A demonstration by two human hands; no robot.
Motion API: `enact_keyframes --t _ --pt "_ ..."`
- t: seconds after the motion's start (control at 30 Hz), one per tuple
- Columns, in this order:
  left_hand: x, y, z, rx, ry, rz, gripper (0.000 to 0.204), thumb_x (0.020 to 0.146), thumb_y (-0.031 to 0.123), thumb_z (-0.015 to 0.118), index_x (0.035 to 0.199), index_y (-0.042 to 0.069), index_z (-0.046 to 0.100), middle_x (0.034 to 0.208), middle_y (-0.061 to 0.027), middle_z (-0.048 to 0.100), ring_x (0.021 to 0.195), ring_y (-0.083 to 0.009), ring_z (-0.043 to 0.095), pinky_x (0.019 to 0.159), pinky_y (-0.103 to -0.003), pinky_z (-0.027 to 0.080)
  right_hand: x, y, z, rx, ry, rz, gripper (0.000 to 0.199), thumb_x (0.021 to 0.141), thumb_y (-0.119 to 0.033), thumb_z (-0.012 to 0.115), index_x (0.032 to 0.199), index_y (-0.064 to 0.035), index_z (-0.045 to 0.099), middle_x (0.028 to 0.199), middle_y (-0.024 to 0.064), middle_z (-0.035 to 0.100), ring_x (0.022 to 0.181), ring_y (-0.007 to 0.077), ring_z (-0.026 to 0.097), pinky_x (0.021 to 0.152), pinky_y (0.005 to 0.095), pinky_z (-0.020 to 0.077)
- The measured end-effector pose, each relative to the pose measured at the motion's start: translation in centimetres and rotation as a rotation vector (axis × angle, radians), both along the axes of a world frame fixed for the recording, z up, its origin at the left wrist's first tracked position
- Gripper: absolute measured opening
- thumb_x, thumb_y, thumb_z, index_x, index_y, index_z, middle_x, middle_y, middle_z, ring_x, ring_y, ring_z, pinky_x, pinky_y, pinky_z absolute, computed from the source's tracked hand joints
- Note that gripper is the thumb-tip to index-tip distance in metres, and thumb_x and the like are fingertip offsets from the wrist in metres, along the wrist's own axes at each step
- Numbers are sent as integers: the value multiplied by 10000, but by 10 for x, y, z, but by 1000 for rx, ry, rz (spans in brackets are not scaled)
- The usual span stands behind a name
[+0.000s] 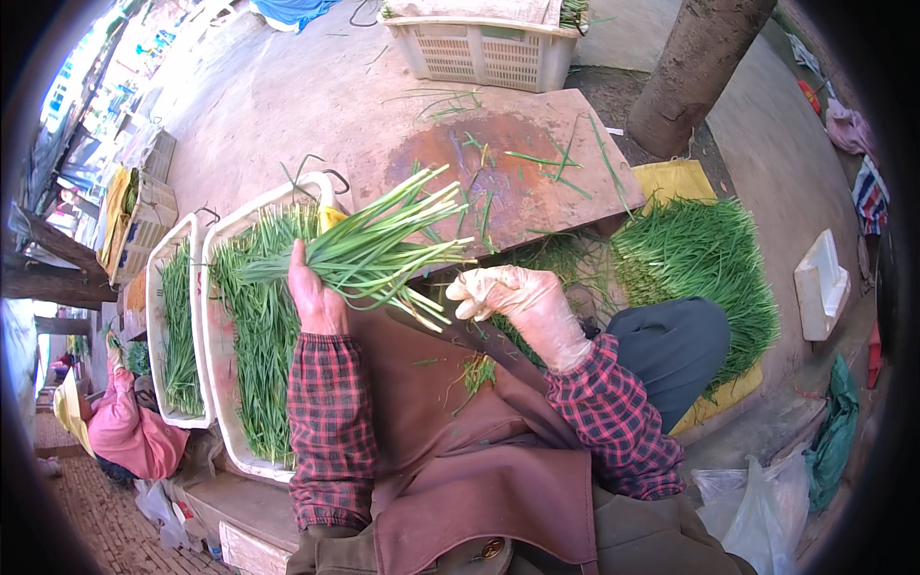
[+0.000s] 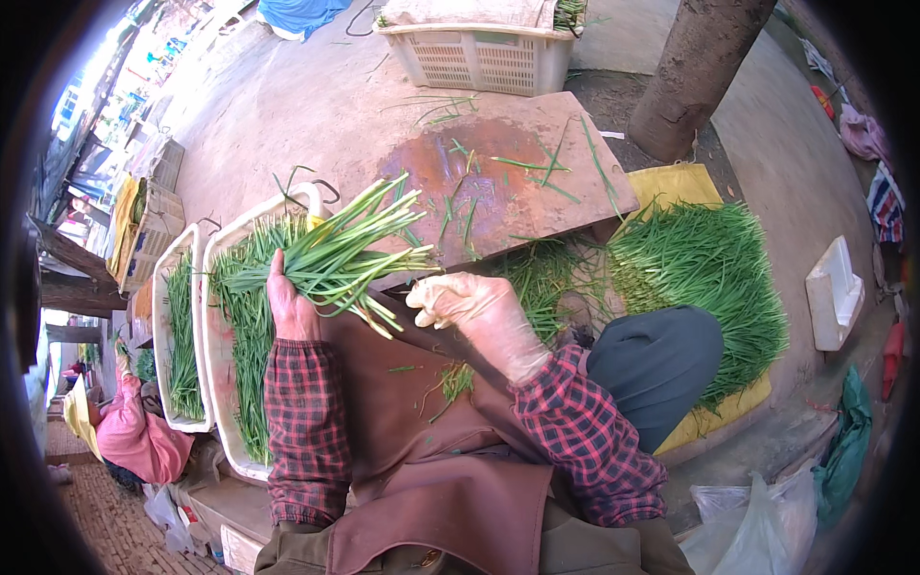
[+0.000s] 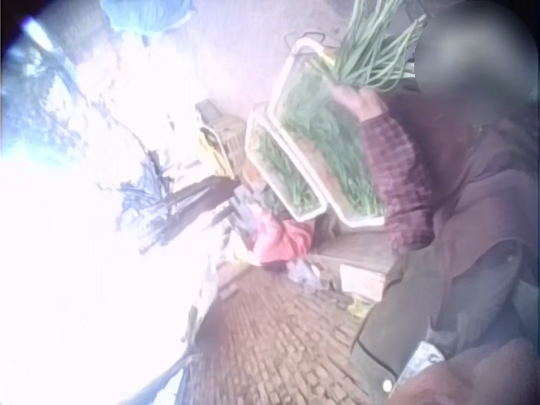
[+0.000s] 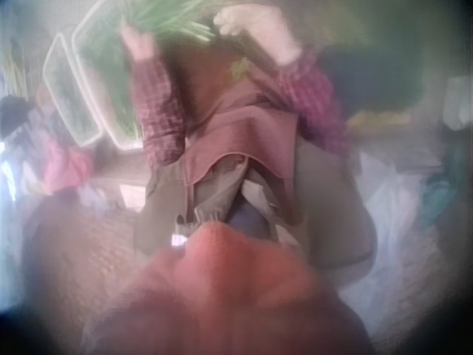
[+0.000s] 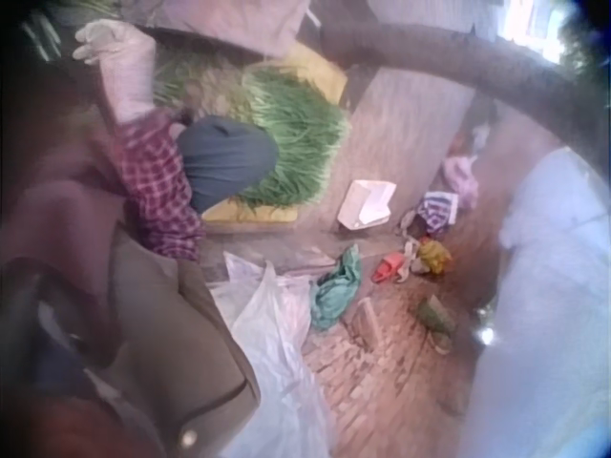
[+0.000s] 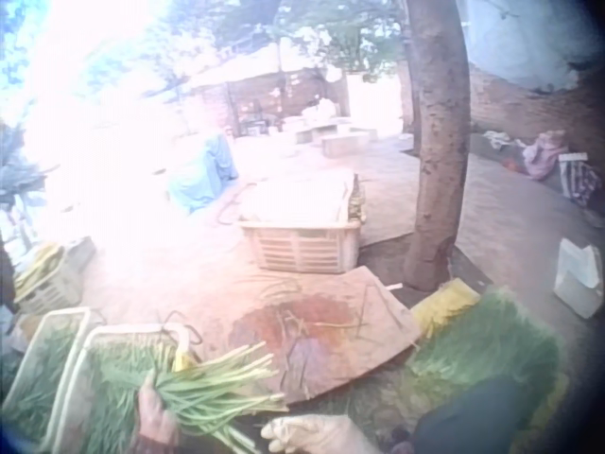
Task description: The person sorts chives by hand, removing unwanted leaves and organizing the stalks into bundles.
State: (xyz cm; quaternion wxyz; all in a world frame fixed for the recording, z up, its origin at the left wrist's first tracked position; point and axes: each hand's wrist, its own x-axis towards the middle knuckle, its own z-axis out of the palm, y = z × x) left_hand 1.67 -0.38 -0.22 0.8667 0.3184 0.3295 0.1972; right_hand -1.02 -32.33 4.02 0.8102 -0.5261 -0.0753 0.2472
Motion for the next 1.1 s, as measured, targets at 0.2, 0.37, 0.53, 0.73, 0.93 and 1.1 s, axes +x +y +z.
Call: enact_keyframes --t 0.2,0.37,0.53,0.73,0.93,1.1 --pt "3 -13 9 97 -87 173 249 1033 243 564 1061 -5 566 932 -109 630 834 -227 646 781 -384 577 -2 14 11 -264 -94 64 303 961 -176 698 1148 62 678 1000 82 727 861 107 671 789 251 535" --pt "1 -25 21 201 -112 210 245 1033 240 563 1048 -4 558 892 -105 631 780 -212 646 735 -370 575 3 43 8 -357 -48 201 235 922 -96 700 1096 62 689 957 70 717 832 111 678 781 250 546" --pt "0 -37 29 284 -80 235 253 1031 238 564 1002 -13 567 838 -106 640 717 -211 643 682 -363 568 -2 54 -26 -53 199 51 149 924 -25 650 1048 56 667 952 105 706 801 155 684 745 276 570" --pt "-2 -43 27 318 -50 271 262 1029 231 564 990 -28 573 835 -115 647 718 -219 648 682 -365 567 -7 54 -33 123 415 11 222 911 10 632 1120 82 643 1041 139 716 912 184 705 783 268 571" --pt "-2 -36 14 203 -75 286 263 1027 230 561 1029 -33 563 887 -133 645 778 -234 654 733 -382 568 -11 41 -26 150 246 58 247 941 -34 629 1156 87 628 1143 160 700 994 200 699 866 258 537" --pt "-1 -8 -2 144 -24 296 303 1037 265 529 1095 -32 558 1017 -169 644 893 -279 660 836 -430 575 -10 2 -43 264 237 57 306 952 -118 667 1162 92 592 1132 169 675 1046 265 682 982 389 534"
